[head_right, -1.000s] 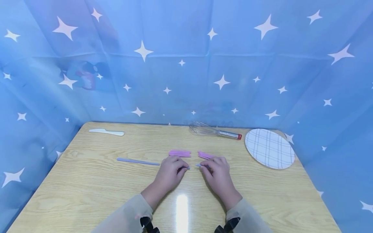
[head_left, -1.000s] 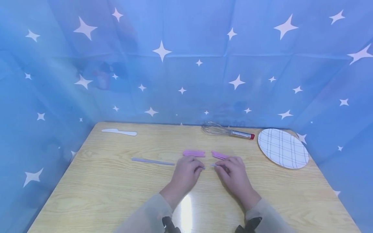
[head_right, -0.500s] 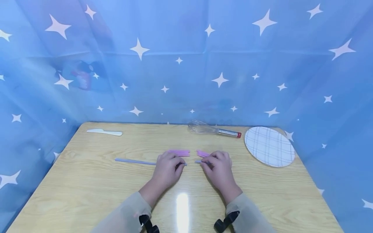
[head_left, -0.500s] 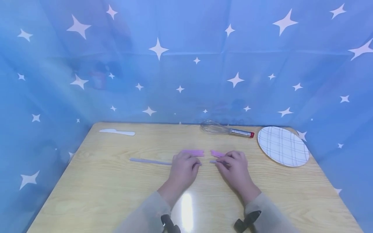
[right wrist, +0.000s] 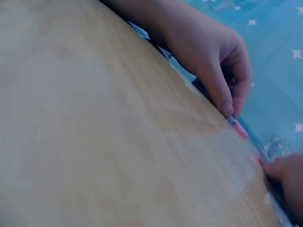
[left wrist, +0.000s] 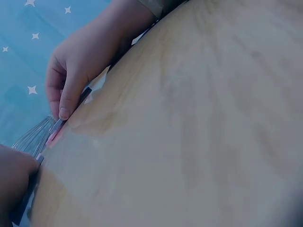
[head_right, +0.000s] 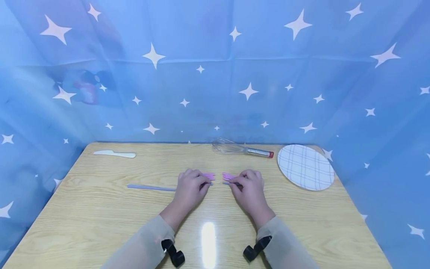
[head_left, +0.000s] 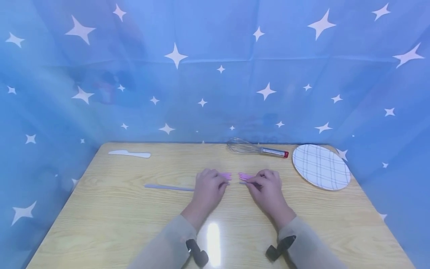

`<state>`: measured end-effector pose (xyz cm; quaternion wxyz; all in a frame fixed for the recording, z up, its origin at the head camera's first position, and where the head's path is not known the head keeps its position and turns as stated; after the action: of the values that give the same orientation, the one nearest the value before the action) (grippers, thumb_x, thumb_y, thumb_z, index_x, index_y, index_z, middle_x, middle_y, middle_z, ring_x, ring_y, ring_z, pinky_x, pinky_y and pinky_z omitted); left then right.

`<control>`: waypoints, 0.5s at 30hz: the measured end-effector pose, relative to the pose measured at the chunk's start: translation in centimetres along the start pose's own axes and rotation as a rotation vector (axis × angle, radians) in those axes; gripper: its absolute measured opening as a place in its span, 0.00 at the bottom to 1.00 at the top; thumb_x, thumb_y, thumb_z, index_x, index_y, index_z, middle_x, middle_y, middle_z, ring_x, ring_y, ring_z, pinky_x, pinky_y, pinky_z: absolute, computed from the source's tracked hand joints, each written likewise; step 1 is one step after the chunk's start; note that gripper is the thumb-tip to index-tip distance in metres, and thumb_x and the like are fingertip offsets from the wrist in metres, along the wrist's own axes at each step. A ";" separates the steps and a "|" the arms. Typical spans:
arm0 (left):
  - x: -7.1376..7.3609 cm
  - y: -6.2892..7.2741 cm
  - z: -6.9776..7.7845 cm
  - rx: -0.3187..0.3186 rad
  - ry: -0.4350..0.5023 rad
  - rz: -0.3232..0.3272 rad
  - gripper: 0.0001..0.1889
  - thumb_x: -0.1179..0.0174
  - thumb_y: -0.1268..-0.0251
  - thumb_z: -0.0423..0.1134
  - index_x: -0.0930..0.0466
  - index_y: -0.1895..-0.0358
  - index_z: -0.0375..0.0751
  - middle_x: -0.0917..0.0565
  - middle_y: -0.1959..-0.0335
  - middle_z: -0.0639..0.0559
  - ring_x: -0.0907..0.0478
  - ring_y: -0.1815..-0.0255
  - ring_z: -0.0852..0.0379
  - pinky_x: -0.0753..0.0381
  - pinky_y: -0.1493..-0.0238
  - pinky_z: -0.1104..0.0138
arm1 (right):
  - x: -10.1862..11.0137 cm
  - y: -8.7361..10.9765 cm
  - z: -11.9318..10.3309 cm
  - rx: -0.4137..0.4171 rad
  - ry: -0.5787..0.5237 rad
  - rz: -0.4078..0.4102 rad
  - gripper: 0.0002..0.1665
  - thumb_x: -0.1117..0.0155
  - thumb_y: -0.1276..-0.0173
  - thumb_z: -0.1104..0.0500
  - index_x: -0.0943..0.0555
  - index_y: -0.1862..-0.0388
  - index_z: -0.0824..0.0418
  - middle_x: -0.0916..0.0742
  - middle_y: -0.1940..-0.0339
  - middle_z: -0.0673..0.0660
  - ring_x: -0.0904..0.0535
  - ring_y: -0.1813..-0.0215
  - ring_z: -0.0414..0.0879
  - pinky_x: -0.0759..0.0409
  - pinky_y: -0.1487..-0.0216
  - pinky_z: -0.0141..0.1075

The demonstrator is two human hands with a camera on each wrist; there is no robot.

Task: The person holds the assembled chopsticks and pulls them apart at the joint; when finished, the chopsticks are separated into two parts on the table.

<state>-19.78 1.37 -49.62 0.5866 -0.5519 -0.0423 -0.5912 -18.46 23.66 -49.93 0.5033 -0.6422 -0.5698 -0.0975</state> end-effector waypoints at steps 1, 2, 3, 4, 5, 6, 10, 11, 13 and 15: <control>-0.1 -0.1 -0.1 0.002 0.001 -0.005 0.03 0.23 0.36 0.39 0.07 0.62 0.51 0.16 0.66 0.57 0.24 0.61 0.54 0.28 0.55 0.57 | 0.0 -0.1 0.2 0.002 -0.007 0.009 0.09 0.15 0.43 0.65 0.07 0.66 0.54 0.18 0.61 0.54 0.29 0.52 0.58 0.37 0.47 0.53; -0.3 -0.1 -0.2 0.004 -0.002 -0.008 0.03 0.23 0.36 0.40 0.07 0.62 0.51 0.16 0.66 0.58 0.24 0.61 0.55 0.28 0.55 0.58 | -0.1 -0.2 0.3 0.005 -0.013 0.018 0.09 0.15 0.43 0.66 0.07 0.66 0.55 0.18 0.62 0.54 0.29 0.52 0.58 0.37 0.47 0.54; -0.3 -0.2 -0.2 0.005 -0.005 -0.010 0.02 0.23 0.36 0.40 0.07 0.62 0.51 0.16 0.67 0.58 0.24 0.61 0.55 0.28 0.55 0.58 | -0.1 -0.2 0.4 0.007 -0.018 0.024 0.09 0.15 0.44 0.66 0.07 0.67 0.55 0.18 0.62 0.54 0.29 0.53 0.58 0.37 0.47 0.54; -0.4 -0.2 -0.3 0.010 -0.010 -0.016 0.02 0.23 0.36 0.41 0.07 0.62 0.51 0.16 0.67 0.58 0.25 0.61 0.55 0.29 0.56 0.58 | -0.1 -0.2 0.5 0.010 -0.022 0.027 0.09 0.15 0.44 0.66 0.07 0.67 0.55 0.18 0.62 0.54 0.29 0.53 0.59 0.37 0.47 0.54; -0.5 -0.2 -0.4 0.015 -0.012 -0.019 0.02 0.23 0.35 0.41 0.07 0.62 0.51 0.16 0.67 0.58 0.25 0.61 0.55 0.29 0.56 0.59 | -0.2 -0.2 0.5 0.012 -0.024 0.027 0.09 0.15 0.44 0.66 0.07 0.67 0.55 0.19 0.63 0.54 0.29 0.54 0.58 0.37 0.48 0.55; -0.5 -0.2 -0.4 0.019 -0.013 -0.020 0.02 0.23 0.35 0.42 0.07 0.62 0.52 0.16 0.67 0.58 0.25 0.61 0.56 0.30 0.56 0.59 | -0.2 -0.2 0.5 0.012 -0.026 0.025 0.09 0.15 0.44 0.66 0.07 0.68 0.54 0.19 0.63 0.54 0.29 0.54 0.58 0.37 0.48 0.55; -0.5 -0.3 -0.5 0.026 -0.015 -0.025 0.02 0.24 0.35 0.43 0.07 0.62 0.52 0.16 0.67 0.59 0.25 0.61 0.56 0.30 0.57 0.60 | -0.3 -0.3 0.5 0.018 -0.028 0.024 0.09 0.15 0.45 0.65 0.07 0.68 0.54 0.18 0.63 0.54 0.28 0.54 0.59 0.37 0.48 0.54; -0.5 -0.4 -0.5 0.026 -0.017 -0.026 0.02 0.24 0.34 0.43 0.07 0.62 0.53 0.16 0.67 0.60 0.25 0.61 0.56 0.30 0.57 0.60 | -0.3 -0.4 0.5 0.016 -0.029 0.025 0.09 0.15 0.45 0.65 0.07 0.68 0.54 0.18 0.63 0.54 0.28 0.54 0.58 0.37 0.48 0.54; -0.6 -0.5 -0.5 0.027 -0.026 -0.030 0.02 0.24 0.34 0.43 0.07 0.62 0.53 0.16 0.67 0.60 0.25 0.61 0.57 0.30 0.56 0.60 | -0.3 -0.5 0.6 0.012 -0.034 0.028 0.09 0.15 0.45 0.65 0.08 0.68 0.55 0.18 0.64 0.54 0.28 0.54 0.58 0.37 0.48 0.54; -0.7 -0.6 -0.6 0.029 -0.034 -0.035 0.02 0.24 0.33 0.44 0.07 0.61 0.53 0.16 0.67 0.61 0.25 0.60 0.57 0.30 0.56 0.60 | -0.3 -0.6 0.8 -0.011 -0.040 0.026 0.09 0.16 0.44 0.64 0.09 0.67 0.55 0.18 0.64 0.53 0.28 0.53 0.57 0.37 0.47 0.53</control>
<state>-20.75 1.61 -49.95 0.5833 -0.5525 -0.0706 -0.5912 -19.43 23.99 -50.23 0.4892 -0.6543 -0.5709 -0.0813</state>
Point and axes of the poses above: each hand's wrist, its own y-axis away from the middle knuckle, its own x-axis out of the back of the hand, z = x × y, the point moved 4 cm from there along -y, towards the middle knuckle
